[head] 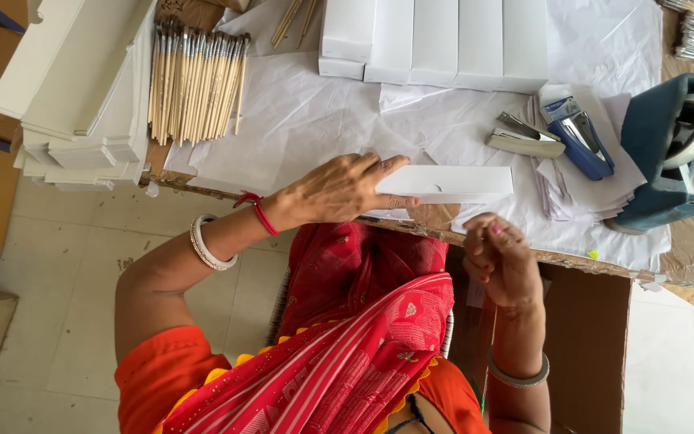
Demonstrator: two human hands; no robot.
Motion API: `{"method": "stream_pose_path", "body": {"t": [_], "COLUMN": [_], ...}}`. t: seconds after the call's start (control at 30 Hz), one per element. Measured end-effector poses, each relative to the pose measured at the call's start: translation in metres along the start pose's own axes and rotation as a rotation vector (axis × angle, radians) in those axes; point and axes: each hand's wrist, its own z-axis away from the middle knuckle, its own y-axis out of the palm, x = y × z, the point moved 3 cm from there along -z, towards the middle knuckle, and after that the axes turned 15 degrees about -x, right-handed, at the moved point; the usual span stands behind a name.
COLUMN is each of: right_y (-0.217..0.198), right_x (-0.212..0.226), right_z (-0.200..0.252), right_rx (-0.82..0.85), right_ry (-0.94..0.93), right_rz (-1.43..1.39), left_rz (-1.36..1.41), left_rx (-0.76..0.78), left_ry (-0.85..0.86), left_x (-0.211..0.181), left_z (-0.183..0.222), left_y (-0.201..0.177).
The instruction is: The person packages paint brushes by wrapping them in bubble wrap, placing them into a cardboard box, and then closing the box.
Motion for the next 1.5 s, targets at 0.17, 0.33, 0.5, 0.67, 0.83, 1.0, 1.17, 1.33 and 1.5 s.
{"method": "stream_pose_path", "body": {"t": [0.17, 0.33, 0.5, 0.67, 0.83, 1.0, 1.17, 1.33, 1.5], "right_y": [0.024, 0.051, 0.053, -0.053, -0.229, -0.266, -0.294, -0.242, -0.166], "right_x": [0.032, 0.018, 0.025, 0.143, 0.234, 0.267, 0.274, 0.254, 0.193], "right_z": [0.008, -0.012, -0.007, 0.053, 0.098, 0.08, 0.059, 0.062, 0.077], "right_rx": [-0.284, -0.435, -0.417, -0.715, -1.28, -0.724, -0.529, -0.542, -0.741], "right_ry": [-0.477, -0.379, -0.485, -1.293, -0.634, -0.4, -0.227, -0.501, -0.803], "right_rz": [0.15, 0.479, 1.126, 1.742, 1.624, 1.288, 1.225, 1.197, 0.916], "left_rz": [0.316, 0.84, 0.974, 0.908, 0.822, 0.86, 0.872, 0.984, 0.907], "left_rx": [-0.24, -0.345, -0.567, -0.478, -0.629, -0.614, -0.606, -0.601, -0.621], "left_ry": [-0.191, -0.855, -0.626, -0.616, -0.51, -0.545, -0.537, -0.556, -0.526], "left_x": [0.006, 0.005, 0.009, 0.023, 0.026, 0.029, 0.032, 0.032, 0.033], "left_z": [0.005, 0.011, -0.066, -0.081, -0.067, -0.071, -0.069, -0.071, -0.071], "left_y": [-0.031, -0.047, -0.078, -0.069, -0.072, -0.073, -0.069, -0.071, -0.068]}}
